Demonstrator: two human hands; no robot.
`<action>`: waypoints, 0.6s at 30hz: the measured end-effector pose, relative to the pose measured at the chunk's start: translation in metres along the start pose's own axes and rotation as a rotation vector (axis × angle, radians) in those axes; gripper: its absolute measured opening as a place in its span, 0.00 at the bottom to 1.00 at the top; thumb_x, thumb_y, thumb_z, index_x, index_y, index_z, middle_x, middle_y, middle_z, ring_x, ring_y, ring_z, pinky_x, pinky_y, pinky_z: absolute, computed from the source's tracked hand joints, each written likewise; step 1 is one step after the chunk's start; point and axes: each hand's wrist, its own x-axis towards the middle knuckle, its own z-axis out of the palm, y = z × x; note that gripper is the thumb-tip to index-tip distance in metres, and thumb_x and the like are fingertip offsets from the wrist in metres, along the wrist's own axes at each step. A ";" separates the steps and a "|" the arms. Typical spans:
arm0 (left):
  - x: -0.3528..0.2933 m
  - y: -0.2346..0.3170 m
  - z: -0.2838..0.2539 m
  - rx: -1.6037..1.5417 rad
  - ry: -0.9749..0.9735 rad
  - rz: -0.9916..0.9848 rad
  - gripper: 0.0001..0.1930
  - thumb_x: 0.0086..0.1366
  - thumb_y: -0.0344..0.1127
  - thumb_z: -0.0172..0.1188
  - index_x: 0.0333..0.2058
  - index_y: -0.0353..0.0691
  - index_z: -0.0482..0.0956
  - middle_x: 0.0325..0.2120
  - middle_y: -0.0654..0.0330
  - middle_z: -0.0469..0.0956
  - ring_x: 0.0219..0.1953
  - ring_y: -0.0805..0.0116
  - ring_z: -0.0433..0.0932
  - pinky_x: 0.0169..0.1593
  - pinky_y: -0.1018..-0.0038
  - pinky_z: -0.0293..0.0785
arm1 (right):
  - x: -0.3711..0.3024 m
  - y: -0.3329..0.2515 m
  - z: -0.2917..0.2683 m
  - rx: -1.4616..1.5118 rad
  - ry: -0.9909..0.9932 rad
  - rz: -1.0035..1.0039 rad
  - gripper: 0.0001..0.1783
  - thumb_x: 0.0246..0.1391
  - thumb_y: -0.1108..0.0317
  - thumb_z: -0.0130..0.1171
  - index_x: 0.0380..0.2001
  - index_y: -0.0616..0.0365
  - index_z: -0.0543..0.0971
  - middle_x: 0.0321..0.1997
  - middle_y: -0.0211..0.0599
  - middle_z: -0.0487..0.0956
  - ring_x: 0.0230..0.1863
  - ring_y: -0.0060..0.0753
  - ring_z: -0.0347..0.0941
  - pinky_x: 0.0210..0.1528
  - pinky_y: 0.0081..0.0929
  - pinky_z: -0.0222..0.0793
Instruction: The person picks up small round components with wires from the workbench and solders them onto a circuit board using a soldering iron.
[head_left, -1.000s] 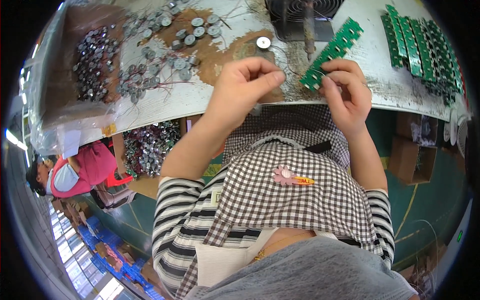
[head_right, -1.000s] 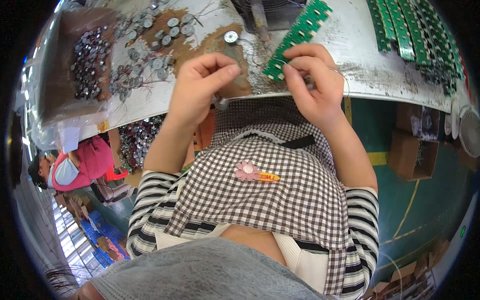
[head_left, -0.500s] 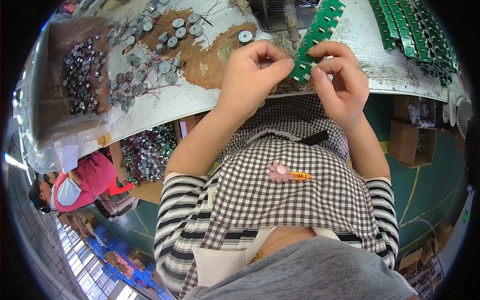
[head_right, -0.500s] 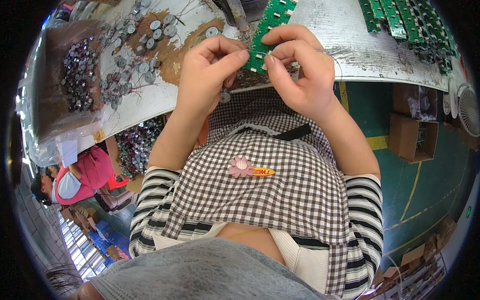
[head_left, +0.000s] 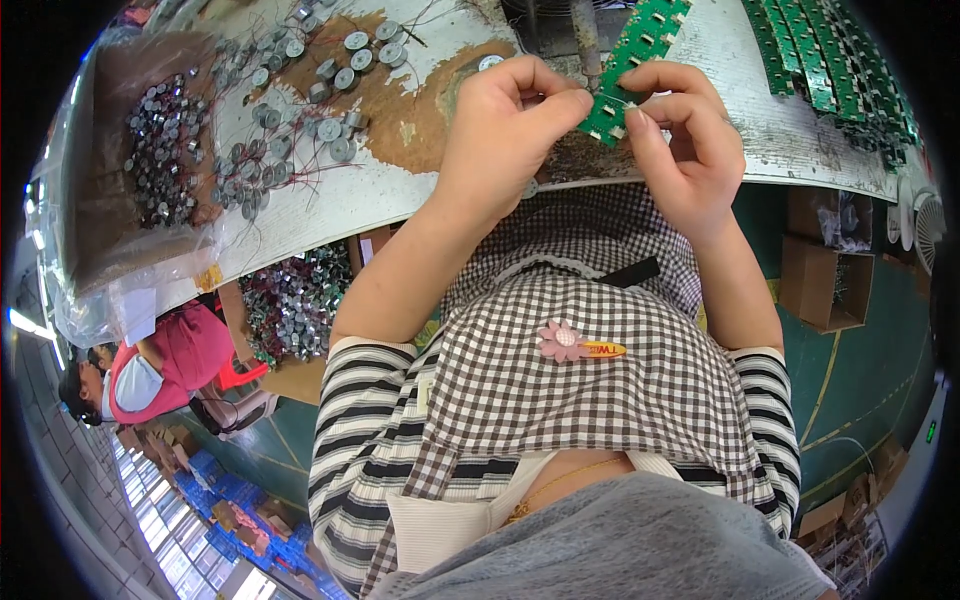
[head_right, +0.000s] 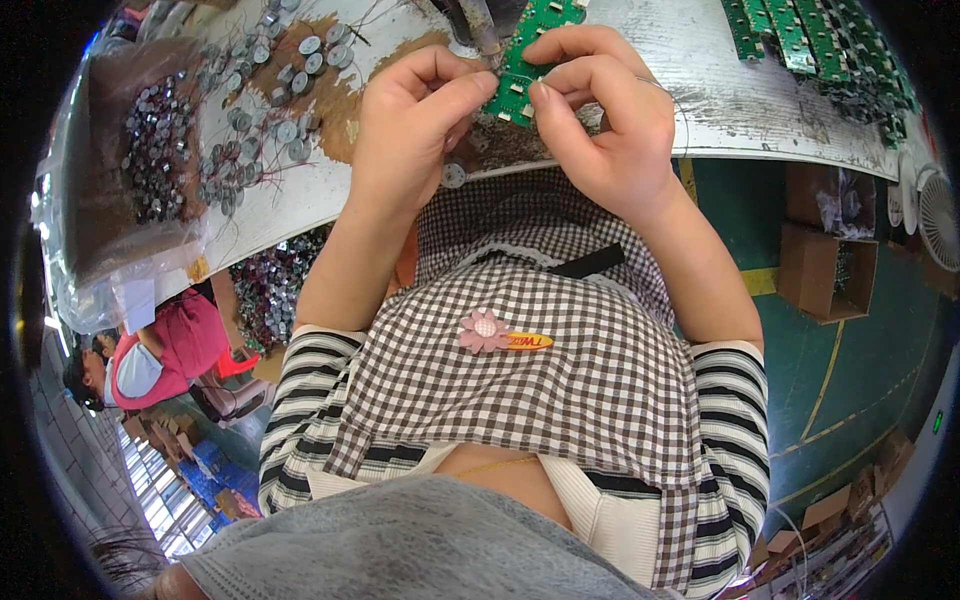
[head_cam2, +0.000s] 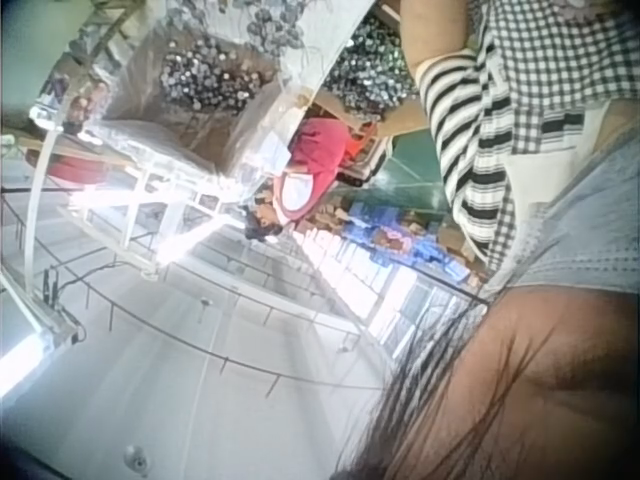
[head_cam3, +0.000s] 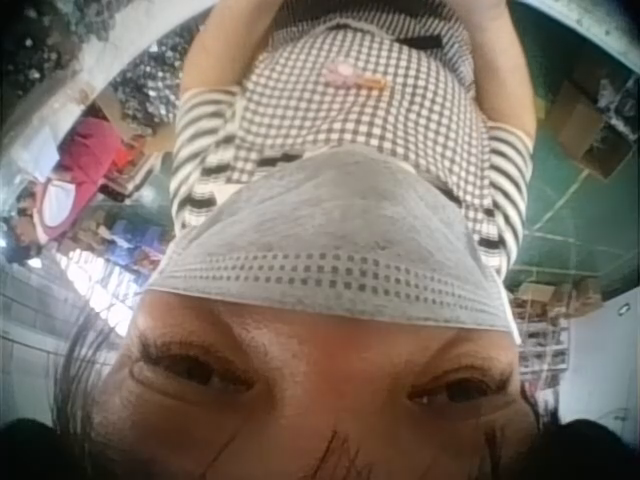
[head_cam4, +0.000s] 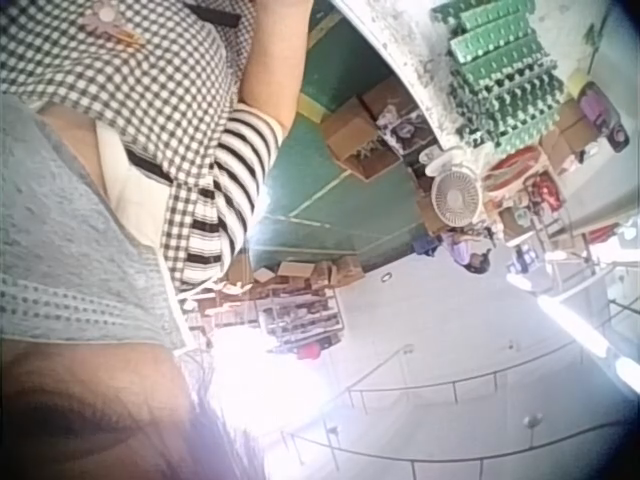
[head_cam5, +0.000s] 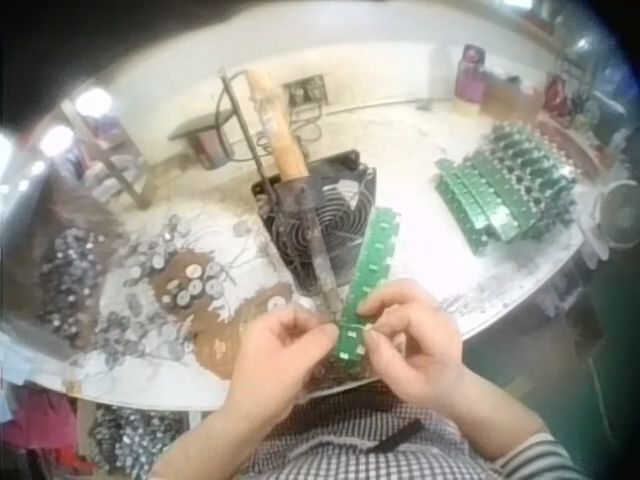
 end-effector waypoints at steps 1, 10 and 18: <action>-0.001 0.001 0.001 0.004 -0.004 0.028 0.05 0.55 0.28 0.62 0.27 0.36 0.75 0.20 0.68 0.72 0.16 0.86 0.60 0.19 0.86 0.52 | 0.000 0.000 -0.001 -0.012 -0.004 -0.039 0.04 0.46 0.82 0.57 0.25 0.66 0.73 0.39 0.45 0.77 0.25 0.20 0.74 0.26 0.14 0.70; -0.007 -0.005 -0.008 0.197 -0.070 0.087 0.05 0.55 0.29 0.63 0.27 0.35 0.76 0.24 0.65 0.76 0.26 0.82 0.71 0.29 0.85 0.66 | -0.014 -0.003 0.002 0.069 0.002 0.058 0.04 0.46 0.82 0.58 0.25 0.66 0.73 0.39 0.45 0.77 0.26 0.20 0.72 0.28 0.15 0.71; 0.003 0.005 -0.010 0.284 -0.077 0.055 0.05 0.54 0.28 0.62 0.27 0.35 0.75 0.24 0.66 0.76 0.27 0.82 0.71 0.32 0.85 0.67 | -0.002 -0.002 0.004 0.011 0.016 0.015 0.04 0.47 0.81 0.58 0.26 0.66 0.73 0.38 0.45 0.77 0.26 0.21 0.74 0.27 0.15 0.72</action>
